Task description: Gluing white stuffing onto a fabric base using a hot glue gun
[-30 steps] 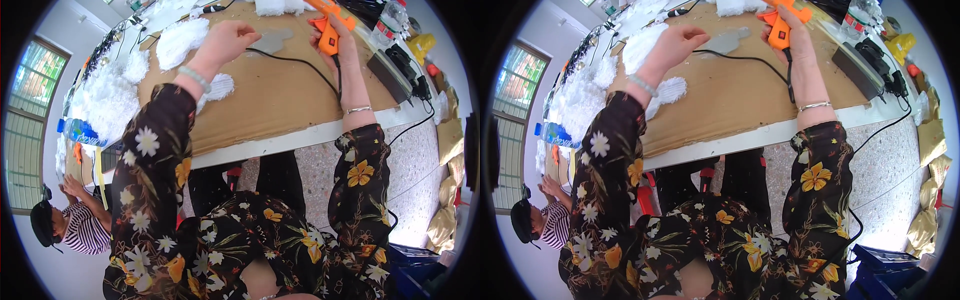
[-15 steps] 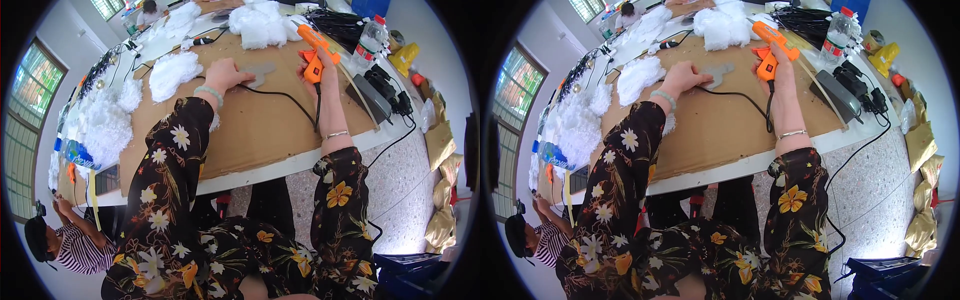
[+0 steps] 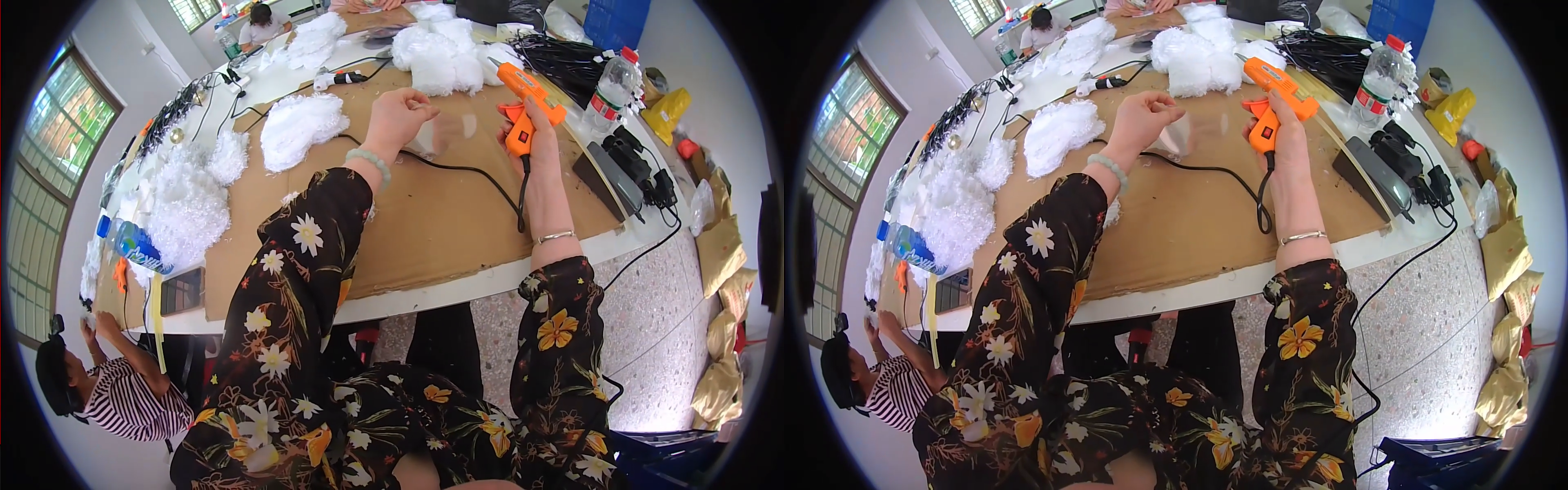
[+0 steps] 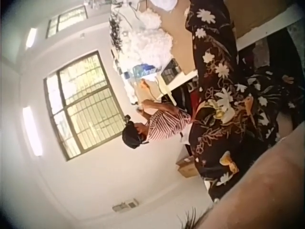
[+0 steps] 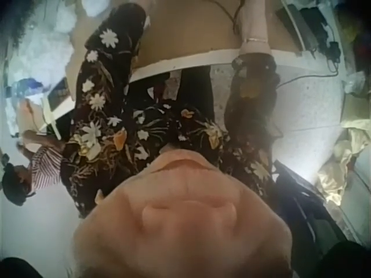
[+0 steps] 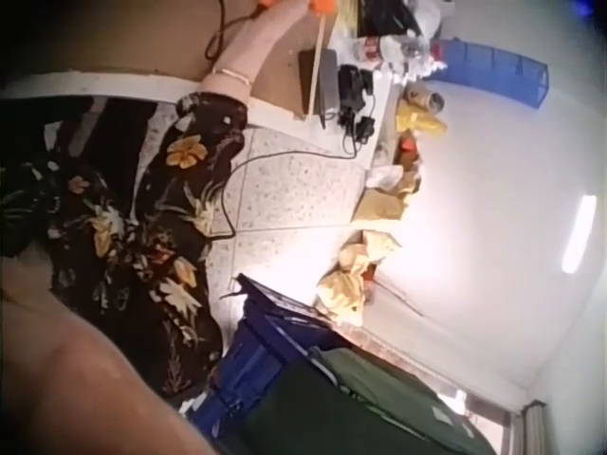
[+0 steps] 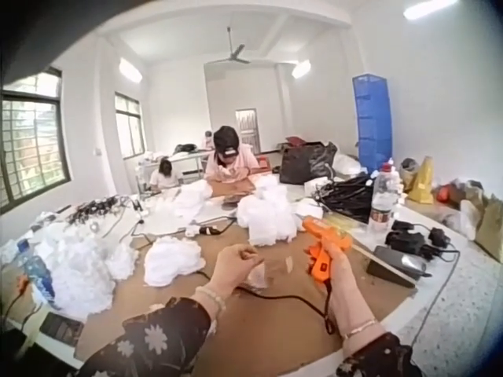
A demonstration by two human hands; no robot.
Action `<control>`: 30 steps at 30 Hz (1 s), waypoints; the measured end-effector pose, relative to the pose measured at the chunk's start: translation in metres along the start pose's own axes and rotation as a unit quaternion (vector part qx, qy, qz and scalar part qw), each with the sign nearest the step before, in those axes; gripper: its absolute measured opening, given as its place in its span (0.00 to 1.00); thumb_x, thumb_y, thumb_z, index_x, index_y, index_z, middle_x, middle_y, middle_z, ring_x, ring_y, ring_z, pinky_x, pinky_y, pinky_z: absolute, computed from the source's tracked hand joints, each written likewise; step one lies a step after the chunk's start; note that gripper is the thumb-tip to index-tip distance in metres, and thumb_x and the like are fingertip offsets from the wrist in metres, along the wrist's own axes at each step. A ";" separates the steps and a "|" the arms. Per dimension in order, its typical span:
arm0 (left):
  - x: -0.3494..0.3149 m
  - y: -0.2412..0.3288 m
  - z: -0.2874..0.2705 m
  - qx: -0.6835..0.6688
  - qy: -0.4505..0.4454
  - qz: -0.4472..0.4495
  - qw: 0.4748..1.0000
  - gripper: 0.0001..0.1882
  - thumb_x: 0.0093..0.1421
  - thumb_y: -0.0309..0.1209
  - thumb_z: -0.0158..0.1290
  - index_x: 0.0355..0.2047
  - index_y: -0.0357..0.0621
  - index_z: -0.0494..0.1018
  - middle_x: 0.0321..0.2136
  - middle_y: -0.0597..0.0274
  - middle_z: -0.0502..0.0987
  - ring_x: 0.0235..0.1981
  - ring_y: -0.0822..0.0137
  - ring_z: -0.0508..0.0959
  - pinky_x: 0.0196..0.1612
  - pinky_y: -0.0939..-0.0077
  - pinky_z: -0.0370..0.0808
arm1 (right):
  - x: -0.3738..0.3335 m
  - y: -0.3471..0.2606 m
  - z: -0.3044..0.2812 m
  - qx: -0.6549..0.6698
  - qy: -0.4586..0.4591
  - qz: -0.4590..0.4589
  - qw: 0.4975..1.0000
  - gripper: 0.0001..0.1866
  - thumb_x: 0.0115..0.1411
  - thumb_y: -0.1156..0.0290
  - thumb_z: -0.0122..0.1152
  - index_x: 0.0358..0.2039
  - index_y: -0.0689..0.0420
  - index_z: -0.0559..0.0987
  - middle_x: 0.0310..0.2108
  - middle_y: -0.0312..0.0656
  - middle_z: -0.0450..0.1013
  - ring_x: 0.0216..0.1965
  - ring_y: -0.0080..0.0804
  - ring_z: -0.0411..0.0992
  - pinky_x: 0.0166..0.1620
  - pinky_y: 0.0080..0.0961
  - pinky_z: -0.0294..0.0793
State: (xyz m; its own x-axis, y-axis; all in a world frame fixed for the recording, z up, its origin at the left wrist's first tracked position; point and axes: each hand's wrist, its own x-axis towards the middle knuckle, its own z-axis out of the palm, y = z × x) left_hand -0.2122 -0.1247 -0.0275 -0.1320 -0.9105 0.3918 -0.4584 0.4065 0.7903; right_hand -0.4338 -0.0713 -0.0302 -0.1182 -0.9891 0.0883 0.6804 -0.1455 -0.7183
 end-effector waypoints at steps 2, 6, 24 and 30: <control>0.002 -0.002 0.003 -0.009 0.010 0.001 1.000 0.14 0.48 0.34 0.64 0.32 0.38 0.77 0.18 0.69 0.75 0.22 0.80 0.71 0.27 0.83 0.68 | -0.001 -0.001 -0.002 -0.013 0.006 -0.007 1.000 0.13 0.60 0.61 0.55 0.38 0.57 0.71 0.34 0.47 0.74 0.23 0.25 0.68 0.30 0.26 0.71; 0.000 -0.003 0.005 0.009 0.050 0.018 0.999 0.13 0.50 0.32 0.63 0.33 0.36 0.78 0.19 0.69 0.76 0.21 0.82 0.70 0.26 0.87 0.67 | -0.001 0.000 0.002 -0.012 0.028 -0.022 0.999 0.13 0.60 0.62 0.56 0.38 0.57 0.71 0.31 0.44 0.73 0.22 0.26 0.68 0.29 0.26 0.72; -0.013 0.022 0.009 -0.141 0.047 -0.055 0.987 0.09 0.58 0.31 0.55 0.29 0.37 0.76 0.17 0.68 0.73 0.17 0.78 0.70 0.22 0.82 0.67 | 0.019 0.016 -0.008 -0.037 0.048 -0.119 0.991 0.14 0.51 0.81 0.60 0.40 0.63 0.71 0.33 0.47 0.75 0.27 0.28 0.72 0.23 0.22 0.71; -0.014 0.026 0.016 -0.261 0.019 -0.102 0.960 0.08 0.56 0.28 0.54 0.31 0.33 0.75 0.16 0.66 0.72 0.14 0.75 0.70 0.18 0.79 0.67 | 0.012 0.015 -0.005 -0.042 0.037 -0.083 0.995 0.13 0.53 0.81 0.60 0.40 0.63 0.72 0.29 0.43 0.73 0.25 0.25 0.72 0.25 0.21 0.75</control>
State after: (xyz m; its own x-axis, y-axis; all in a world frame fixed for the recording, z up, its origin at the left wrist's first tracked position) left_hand -0.2363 -0.1024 -0.0205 -0.0504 -0.9758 0.2127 0.0323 0.2113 0.9769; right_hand -0.4283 -0.0848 -0.0430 -0.2786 -0.9466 0.1624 0.5845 -0.3013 -0.7534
